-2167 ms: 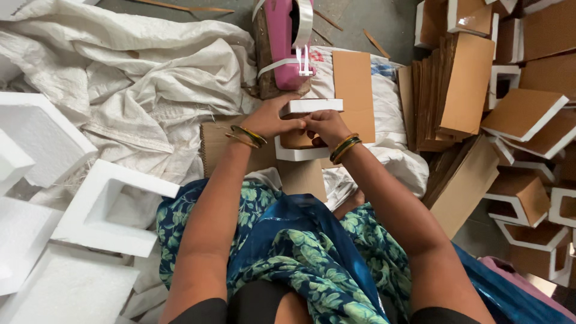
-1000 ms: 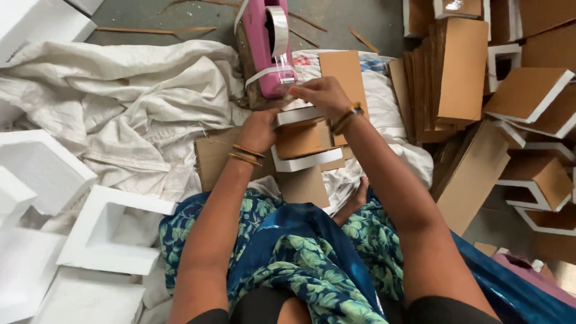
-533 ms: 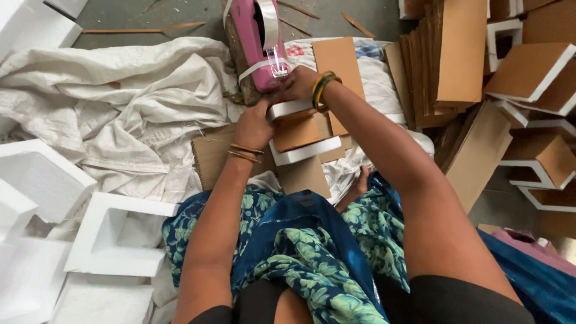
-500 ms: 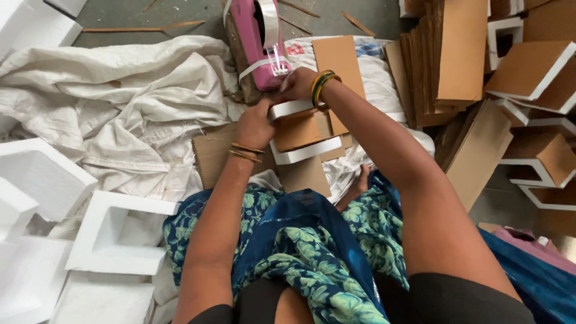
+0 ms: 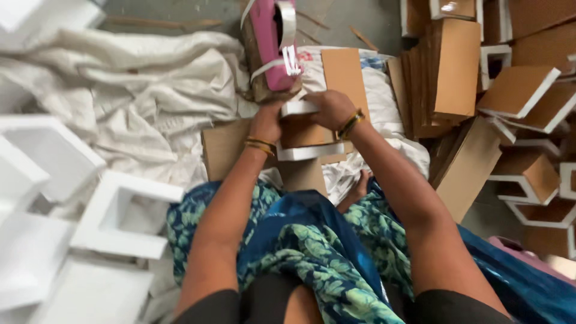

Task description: The person folds cardboard sheets around styrofoam blocks by hand.

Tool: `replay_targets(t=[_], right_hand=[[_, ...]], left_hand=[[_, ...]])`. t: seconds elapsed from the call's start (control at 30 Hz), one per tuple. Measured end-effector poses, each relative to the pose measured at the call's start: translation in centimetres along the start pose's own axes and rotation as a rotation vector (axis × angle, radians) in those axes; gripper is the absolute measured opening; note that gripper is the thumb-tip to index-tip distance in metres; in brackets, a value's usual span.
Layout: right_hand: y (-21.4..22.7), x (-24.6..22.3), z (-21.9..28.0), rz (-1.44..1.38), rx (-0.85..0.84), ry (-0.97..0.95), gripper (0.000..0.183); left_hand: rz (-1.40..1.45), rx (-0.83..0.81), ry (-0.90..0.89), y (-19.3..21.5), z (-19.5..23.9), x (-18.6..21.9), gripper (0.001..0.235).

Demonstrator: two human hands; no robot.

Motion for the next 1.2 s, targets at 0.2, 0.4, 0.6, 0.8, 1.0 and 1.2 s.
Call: replay_targets(t=[0.2,0.4,0.6,0.8,1.0,1.2], right_hand=[[3.3,-0.4,6.0,-0.037,0.440,0.090,0.047],[8.9,-4.4,10.2,-0.196,0.336,-0.136,0.060],[8.6,-10.0,6.5,0.474,0.084,0.215,0.091],[7.2,-0.5,7.0,0.166,-0.283,-0.316,0.041],[5.6,12.1,13.4,-0.648,0.007,-0.354,0.036],[0.1,21.3,15.3,-0.890,0.101,-0.332,0.041]], left_hand=[[0.146,0.054,0.172,-1.1,0.0,-0.2,0.027],[-0.065,-0.109,0.091,2.1,1.3,6.1,0.026],[-0.254,-0.080,-0.181,3.2,2.4,13.7,0.027],[0.721,-0.361,-0.054,6.6,1.3,9.9,0.067],[1.024,-0.249,-0.138,11.0,-0.1,6.1,0.061],[1.325,-0.370,-0.078,9.6,0.2,7.4,0.085]])
Point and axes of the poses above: each hand's wrist, its own z-axis away from the middle knuckle, its own y-axis out of the back of the hand, x = y × z, the point moved 5 cm from there along -z, towards the middle knuckle, and after that the axes turned 11 degrees about -z, right-handed, at the moved point
